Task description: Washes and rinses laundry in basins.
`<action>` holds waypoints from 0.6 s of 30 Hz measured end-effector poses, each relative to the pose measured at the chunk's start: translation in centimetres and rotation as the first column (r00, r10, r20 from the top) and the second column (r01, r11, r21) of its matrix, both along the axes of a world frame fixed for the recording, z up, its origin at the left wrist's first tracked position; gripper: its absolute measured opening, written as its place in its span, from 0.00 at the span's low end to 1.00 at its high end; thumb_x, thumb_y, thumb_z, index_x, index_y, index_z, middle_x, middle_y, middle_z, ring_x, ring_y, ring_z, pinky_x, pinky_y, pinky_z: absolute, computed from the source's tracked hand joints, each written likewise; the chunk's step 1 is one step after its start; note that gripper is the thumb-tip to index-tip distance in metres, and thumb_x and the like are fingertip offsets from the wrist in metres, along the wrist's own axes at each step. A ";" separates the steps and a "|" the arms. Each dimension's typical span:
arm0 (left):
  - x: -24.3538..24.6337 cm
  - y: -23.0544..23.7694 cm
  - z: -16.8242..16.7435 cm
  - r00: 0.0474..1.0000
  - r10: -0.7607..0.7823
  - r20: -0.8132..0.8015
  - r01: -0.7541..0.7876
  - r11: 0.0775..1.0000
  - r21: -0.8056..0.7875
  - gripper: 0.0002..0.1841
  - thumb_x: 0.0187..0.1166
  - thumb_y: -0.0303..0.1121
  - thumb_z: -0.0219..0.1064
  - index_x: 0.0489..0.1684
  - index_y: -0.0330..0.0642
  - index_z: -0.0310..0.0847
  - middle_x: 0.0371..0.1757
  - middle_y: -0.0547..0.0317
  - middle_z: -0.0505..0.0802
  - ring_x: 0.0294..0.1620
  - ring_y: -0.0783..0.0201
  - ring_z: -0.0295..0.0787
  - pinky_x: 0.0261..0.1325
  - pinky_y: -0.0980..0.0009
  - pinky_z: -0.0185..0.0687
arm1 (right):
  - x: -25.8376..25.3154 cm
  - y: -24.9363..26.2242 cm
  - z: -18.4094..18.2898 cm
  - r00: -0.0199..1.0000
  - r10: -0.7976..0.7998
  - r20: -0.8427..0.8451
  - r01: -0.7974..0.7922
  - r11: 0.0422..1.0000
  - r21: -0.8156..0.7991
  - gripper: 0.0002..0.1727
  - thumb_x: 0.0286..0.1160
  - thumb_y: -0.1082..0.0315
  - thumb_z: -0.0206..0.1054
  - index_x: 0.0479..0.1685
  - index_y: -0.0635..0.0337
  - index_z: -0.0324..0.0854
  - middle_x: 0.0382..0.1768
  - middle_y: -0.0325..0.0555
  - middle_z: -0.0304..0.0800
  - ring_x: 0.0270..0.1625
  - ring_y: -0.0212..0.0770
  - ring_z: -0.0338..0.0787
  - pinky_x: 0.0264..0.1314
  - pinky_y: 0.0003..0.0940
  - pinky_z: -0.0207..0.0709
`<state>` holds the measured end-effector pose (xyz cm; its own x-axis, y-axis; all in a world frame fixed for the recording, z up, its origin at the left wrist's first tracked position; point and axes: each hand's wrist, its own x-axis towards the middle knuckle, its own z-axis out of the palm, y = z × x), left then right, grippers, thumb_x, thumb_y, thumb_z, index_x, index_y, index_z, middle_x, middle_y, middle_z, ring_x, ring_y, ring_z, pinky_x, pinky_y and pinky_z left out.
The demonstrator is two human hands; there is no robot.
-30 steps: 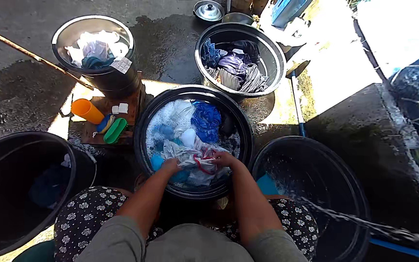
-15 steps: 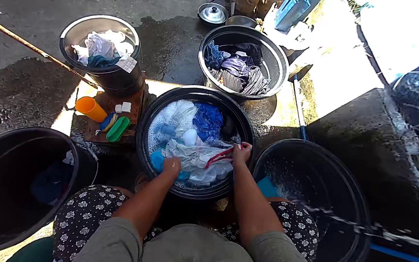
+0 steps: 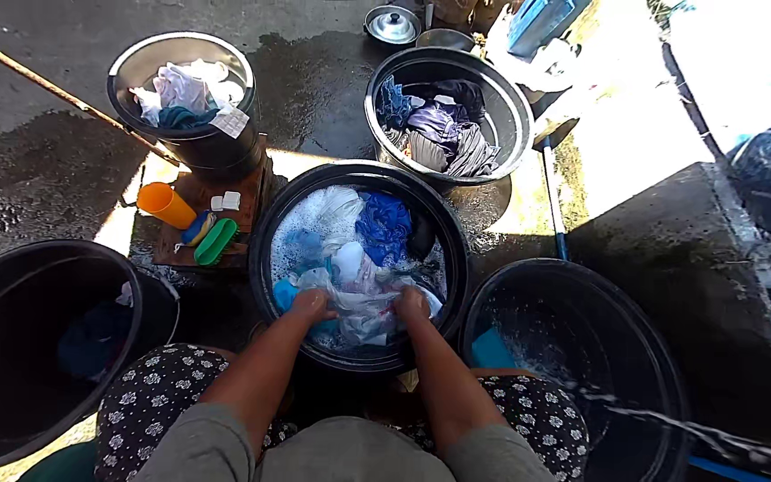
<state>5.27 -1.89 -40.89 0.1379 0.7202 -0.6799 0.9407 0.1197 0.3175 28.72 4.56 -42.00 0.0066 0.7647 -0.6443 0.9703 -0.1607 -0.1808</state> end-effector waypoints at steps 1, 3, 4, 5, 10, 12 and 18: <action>0.3 0.1 0.6 0.995 0.037 0.094 -0.050 0.988 0.143 0.30 0.79 0.54 0.70 0.62 0.32 0.84 0.69 0.36 0.86 0.75 0.40 0.80 0.76 0.41 0.73 | -0.6 0.2 1.3 1.000 0.012 -0.001 -0.012 1.000 0.003 0.26 0.86 0.62 0.58 0.80 0.61 0.75 0.80 0.64 0.75 0.84 0.62 0.74 0.82 0.65 0.67; 1.6 0.4 1.4 0.958 0.061 0.281 -0.154 0.934 0.322 0.38 0.69 0.50 0.80 0.75 0.33 0.77 0.76 0.38 0.83 0.80 0.44 0.77 0.83 0.47 0.69 | -2.7 0.5 4.7 0.990 0.131 -0.043 -0.132 0.991 -0.036 0.24 0.84 0.62 0.62 0.76 0.63 0.78 0.76 0.65 0.79 0.81 0.63 0.77 0.81 0.65 0.67; 2.4 0.5 1.5 0.929 0.060 0.365 -0.198 0.914 0.354 0.47 0.63 0.50 0.84 0.83 0.35 0.69 0.80 0.40 0.80 0.84 0.45 0.73 0.86 0.49 0.65 | -3.7 0.5 7.0 0.976 0.207 -0.073 -0.210 0.977 -0.043 0.23 0.83 0.62 0.65 0.73 0.64 0.80 0.74 0.66 0.81 0.80 0.64 0.78 0.81 0.66 0.67; 3.2 0.5 1.4 0.894 0.057 0.444 -0.244 0.894 0.376 0.54 0.58 0.49 0.87 0.88 0.36 0.62 0.82 0.40 0.78 0.85 0.46 0.71 0.88 0.49 0.62 | -4.4 0.1 9.7 0.957 0.271 -0.108 -0.274 0.962 -0.013 0.22 0.82 0.63 0.66 0.70 0.65 0.82 0.71 0.66 0.84 0.78 0.64 0.80 0.79 0.66 0.69; 5.0 -0.3 1.9 0.862 0.116 0.493 -0.313 0.887 0.339 0.34 0.71 0.44 0.78 0.73 0.31 0.79 0.73 0.37 0.86 0.79 0.42 0.78 0.86 0.37 0.57 | -1.8 -4.3 22.6 0.849 0.392 -0.354 -0.123 0.799 0.588 0.10 0.75 0.72 0.74 0.49 0.69 0.87 0.48 0.64 0.91 0.54 0.63 0.91 0.59 0.65 0.80; 5.0 0.0 2.9 0.847 0.275 0.454 -0.401 0.892 0.208 0.25 0.81 0.43 0.69 0.69 0.33 0.83 0.72 0.38 0.86 0.81 0.42 0.75 0.84 0.33 0.55 | 0.1 -4.5 23.6 0.840 0.398 -0.367 0.041 0.629 0.776 0.08 0.70 0.75 0.75 0.45 0.70 0.88 0.45 0.62 0.90 0.48 0.61 0.91 0.51 0.62 0.83; 6.7 -0.1 10.8 0.287 0.628 0.723 -0.764 0.606 -0.223 0.28 0.82 0.27 0.68 0.82 0.32 0.66 0.72 0.34 0.82 0.67 0.46 0.83 0.68 0.51 0.81 | 2.0 -2.1 17.3 0.949 0.108 -0.295 0.069 0.845 0.530 0.18 0.71 0.72 0.75 0.59 0.67 0.86 0.67 0.73 0.80 0.71 0.72 0.80 0.69 0.69 0.75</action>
<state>11.96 -1.96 -30.08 -0.1175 0.8549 -0.5053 -0.0048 0.5083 0.8612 30.69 2.42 -24.74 -0.1383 0.9844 -0.1084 0.8546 0.0633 -0.5155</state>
